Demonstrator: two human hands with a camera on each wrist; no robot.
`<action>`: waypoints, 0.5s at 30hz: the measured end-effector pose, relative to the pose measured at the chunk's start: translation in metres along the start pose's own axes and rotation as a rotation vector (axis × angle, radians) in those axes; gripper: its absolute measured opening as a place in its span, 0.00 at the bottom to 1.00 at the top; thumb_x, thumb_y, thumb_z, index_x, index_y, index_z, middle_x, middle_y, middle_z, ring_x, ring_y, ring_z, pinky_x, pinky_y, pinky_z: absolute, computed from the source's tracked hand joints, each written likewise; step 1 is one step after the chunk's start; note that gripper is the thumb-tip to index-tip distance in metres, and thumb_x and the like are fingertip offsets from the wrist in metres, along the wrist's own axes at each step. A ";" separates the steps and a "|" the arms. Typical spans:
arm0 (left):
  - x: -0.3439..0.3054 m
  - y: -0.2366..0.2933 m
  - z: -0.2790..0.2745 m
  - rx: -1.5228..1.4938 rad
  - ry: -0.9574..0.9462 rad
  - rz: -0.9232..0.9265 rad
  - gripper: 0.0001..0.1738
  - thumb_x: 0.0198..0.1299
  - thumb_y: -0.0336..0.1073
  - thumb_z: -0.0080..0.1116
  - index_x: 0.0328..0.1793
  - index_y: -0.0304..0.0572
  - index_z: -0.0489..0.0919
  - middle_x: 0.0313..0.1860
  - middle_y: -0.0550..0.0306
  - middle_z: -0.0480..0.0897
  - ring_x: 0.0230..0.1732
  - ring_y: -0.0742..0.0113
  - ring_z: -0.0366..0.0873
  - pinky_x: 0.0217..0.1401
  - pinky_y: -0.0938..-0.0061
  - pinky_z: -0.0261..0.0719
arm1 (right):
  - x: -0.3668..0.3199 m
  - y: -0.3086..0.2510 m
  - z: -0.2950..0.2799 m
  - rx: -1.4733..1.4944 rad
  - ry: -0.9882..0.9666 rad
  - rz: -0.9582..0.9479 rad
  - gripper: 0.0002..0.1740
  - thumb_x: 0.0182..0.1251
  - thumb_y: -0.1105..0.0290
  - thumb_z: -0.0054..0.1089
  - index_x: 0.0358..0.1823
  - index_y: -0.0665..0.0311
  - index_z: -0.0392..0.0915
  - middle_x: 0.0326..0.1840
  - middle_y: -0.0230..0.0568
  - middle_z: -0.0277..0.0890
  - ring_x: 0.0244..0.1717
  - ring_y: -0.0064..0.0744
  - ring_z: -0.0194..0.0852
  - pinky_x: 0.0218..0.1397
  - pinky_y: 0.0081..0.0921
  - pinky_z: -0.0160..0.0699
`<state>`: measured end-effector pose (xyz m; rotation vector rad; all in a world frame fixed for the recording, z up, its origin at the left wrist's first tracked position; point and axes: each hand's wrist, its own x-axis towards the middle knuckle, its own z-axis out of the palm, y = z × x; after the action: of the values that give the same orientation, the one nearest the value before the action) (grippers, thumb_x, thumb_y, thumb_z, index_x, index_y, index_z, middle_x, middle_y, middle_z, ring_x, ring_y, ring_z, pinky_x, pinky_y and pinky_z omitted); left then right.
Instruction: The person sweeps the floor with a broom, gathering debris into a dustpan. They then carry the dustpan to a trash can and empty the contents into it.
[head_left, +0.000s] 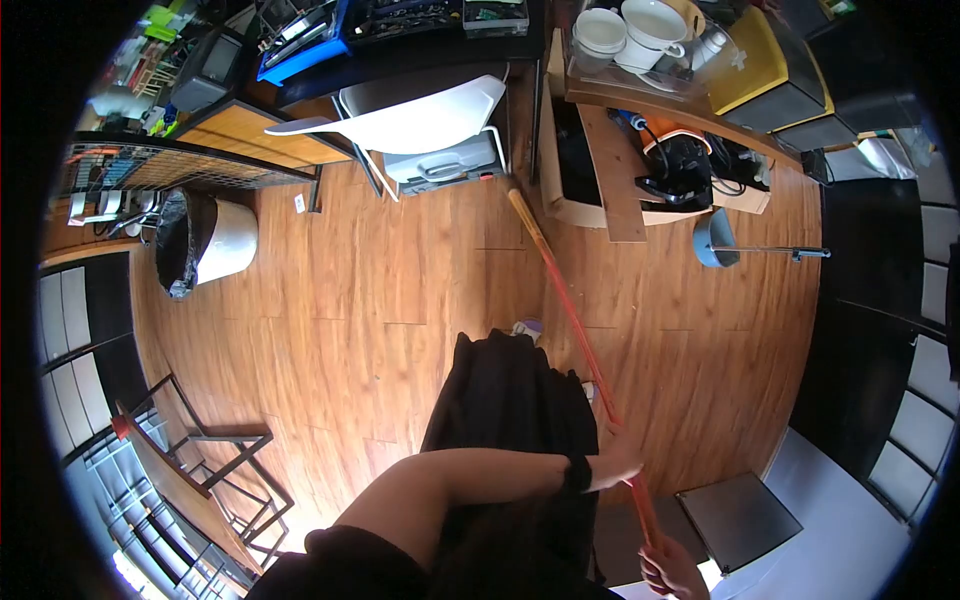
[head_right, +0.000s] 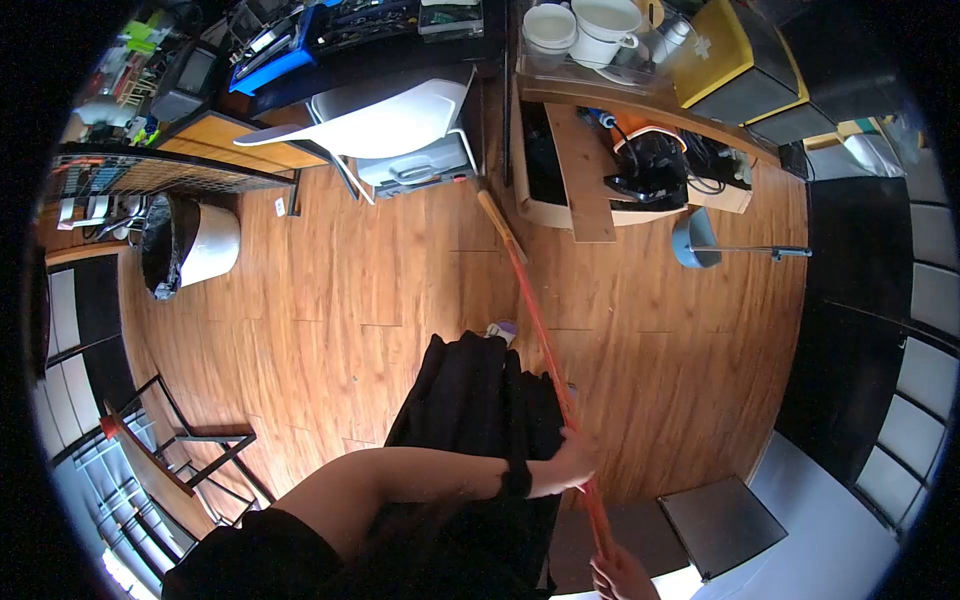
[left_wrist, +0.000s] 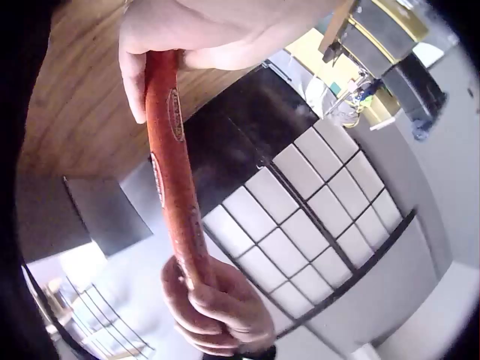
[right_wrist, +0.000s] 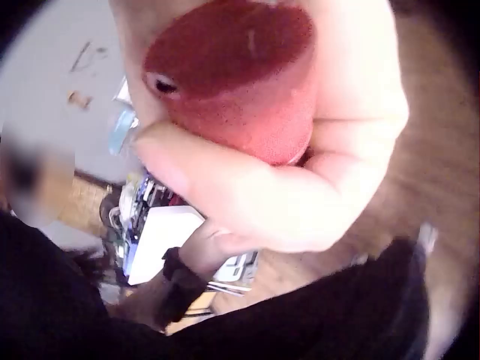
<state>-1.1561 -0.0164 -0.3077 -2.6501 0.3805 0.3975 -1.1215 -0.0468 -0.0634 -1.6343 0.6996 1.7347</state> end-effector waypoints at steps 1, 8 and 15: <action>0.018 0.016 -0.025 0.118 -0.328 -0.069 0.09 0.39 0.35 0.52 0.28 0.41 0.77 0.30 0.52 0.75 0.33 0.52 0.72 0.32 0.45 0.66 | -0.012 0.001 -0.007 -0.101 0.095 -0.042 0.05 0.58 0.67 0.47 0.28 0.57 0.63 0.09 0.24 0.53 0.05 0.13 0.48 0.04 0.12 0.44; -0.006 -0.051 0.053 2.586 0.464 0.983 0.08 0.52 0.33 0.45 0.38 0.44 0.64 0.30 0.55 0.70 0.29 0.60 0.72 0.25 0.62 0.71 | 0.009 -0.053 0.003 -1.141 0.308 -0.309 0.16 0.54 0.63 0.48 0.38 0.68 0.63 0.26 0.54 0.71 0.28 0.53 0.70 0.31 0.39 0.68; 0.004 -0.152 0.149 2.681 0.166 1.736 0.04 0.52 0.32 0.41 0.27 0.43 0.66 0.18 0.54 0.70 0.18 0.59 0.71 0.17 0.63 0.69 | 0.121 -0.077 0.059 -1.220 0.269 -0.638 0.24 0.57 0.72 0.42 0.56 0.62 0.54 0.23 0.49 0.69 0.26 0.42 0.69 0.27 0.32 0.67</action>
<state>-1.1351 0.1822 -0.3809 0.6098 1.4341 -0.1141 -1.1029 0.0593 -0.1750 -2.4756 -0.9393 1.4628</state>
